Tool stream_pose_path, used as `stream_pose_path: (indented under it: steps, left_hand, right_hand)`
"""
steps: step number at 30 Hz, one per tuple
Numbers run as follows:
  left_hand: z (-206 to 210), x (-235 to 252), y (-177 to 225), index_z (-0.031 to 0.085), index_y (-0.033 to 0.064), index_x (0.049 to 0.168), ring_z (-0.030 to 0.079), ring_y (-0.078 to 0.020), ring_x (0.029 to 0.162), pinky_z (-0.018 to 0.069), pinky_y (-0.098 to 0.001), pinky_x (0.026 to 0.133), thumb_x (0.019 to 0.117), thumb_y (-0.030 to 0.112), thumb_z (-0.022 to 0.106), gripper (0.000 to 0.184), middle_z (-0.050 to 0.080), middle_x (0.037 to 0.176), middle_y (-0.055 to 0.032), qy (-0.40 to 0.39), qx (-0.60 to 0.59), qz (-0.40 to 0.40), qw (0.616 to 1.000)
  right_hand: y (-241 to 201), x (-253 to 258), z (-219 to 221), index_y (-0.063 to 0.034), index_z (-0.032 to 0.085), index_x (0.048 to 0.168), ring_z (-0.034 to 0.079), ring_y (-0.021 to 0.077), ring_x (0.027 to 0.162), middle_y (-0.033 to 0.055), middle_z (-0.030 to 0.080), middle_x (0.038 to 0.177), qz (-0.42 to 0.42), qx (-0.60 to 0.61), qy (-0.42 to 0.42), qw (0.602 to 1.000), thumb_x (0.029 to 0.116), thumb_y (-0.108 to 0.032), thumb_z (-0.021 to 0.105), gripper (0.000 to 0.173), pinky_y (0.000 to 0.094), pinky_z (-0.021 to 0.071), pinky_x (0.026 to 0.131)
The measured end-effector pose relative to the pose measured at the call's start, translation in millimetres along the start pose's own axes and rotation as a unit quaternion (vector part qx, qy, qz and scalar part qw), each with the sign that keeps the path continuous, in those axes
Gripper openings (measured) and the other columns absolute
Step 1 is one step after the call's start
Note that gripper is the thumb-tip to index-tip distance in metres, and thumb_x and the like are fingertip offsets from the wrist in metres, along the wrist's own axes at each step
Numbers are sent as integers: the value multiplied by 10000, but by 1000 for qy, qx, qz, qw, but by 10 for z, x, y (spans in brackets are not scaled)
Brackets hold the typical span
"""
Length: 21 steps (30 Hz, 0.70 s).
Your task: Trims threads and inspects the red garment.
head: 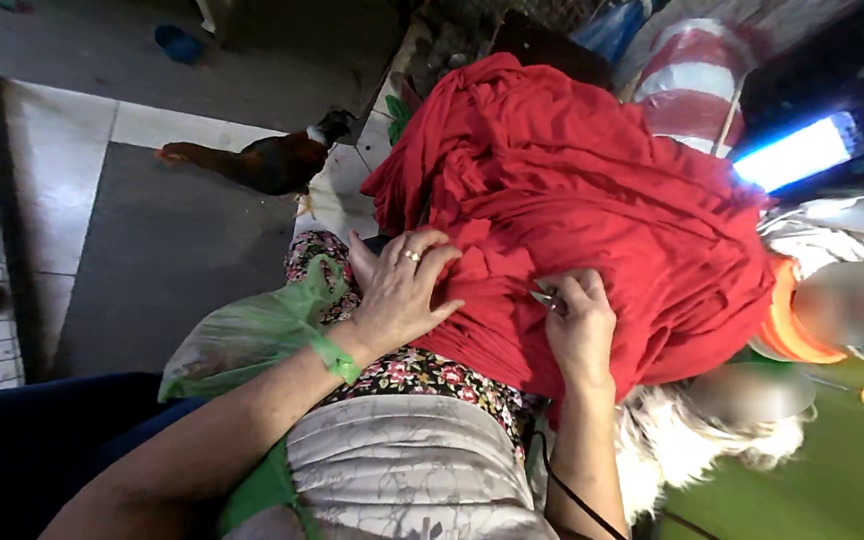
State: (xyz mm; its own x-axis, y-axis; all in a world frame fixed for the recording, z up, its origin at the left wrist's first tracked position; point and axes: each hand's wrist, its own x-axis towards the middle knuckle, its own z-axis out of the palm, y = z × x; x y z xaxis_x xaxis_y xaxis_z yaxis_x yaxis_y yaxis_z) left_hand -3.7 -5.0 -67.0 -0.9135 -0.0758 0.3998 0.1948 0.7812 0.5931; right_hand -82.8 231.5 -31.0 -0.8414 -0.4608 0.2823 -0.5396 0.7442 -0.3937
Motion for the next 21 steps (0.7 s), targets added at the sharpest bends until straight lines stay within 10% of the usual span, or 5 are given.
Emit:
stream_pose_path:
  steps: [4, 14, 17, 21]
  left_hand:
    - [-40, -72, -18, 673, 43, 1174, 593, -394, 1186, 449, -567, 1035, 763, 477, 815, 615, 622, 1263, -203, -7, -20, -15, 1000]
    - [-161, 8, -56, 664, -21, 1133, 659, -267, 1021, 459, -566, 980, 961, 119, 632, 224, 655, 1168, -174, 21, -131, -144, 981]
    - [-282, 73, -189, 615, -32, 1192, 657, -96, 929, 560, -269, 838, 1018, 128, 562, 242, 660, 1115, -124, 47, -197, -229, 952]
    - [-352, 51, -231, 652, -9, 1161, 655, -67, 855, 560, -241, 787, 1023, 147, 562, 227, 677, 1037, -82, 34, -223, -263, 938]
  right_hand:
    - [6, 9, -6, 19, 751, 980, 676, 321, 814, 212, 663, 997, 9, 9, -3, 1000, 808, 114, 657, 219, 470, 557, 669]
    - [-40, -19, -1, 30, 703, 1099, 679, 327, 945, 231, 649, 1126, -32, 43, 35, 998, 793, 38, 722, 306, 453, 572, 744]
    - [-259, -9, 91, 1, 708, 1164, 685, 351, 819, 239, 660, 1100, -93, 16, 17, 995, 811, -22, 749, 357, 483, 569, 635]
    - [-319, 180, 102, -38, 763, 1016, 682, 326, 696, 174, 702, 905, -146, 19, -9, 989, 886, -16, 662, 167, 490, 533, 574]
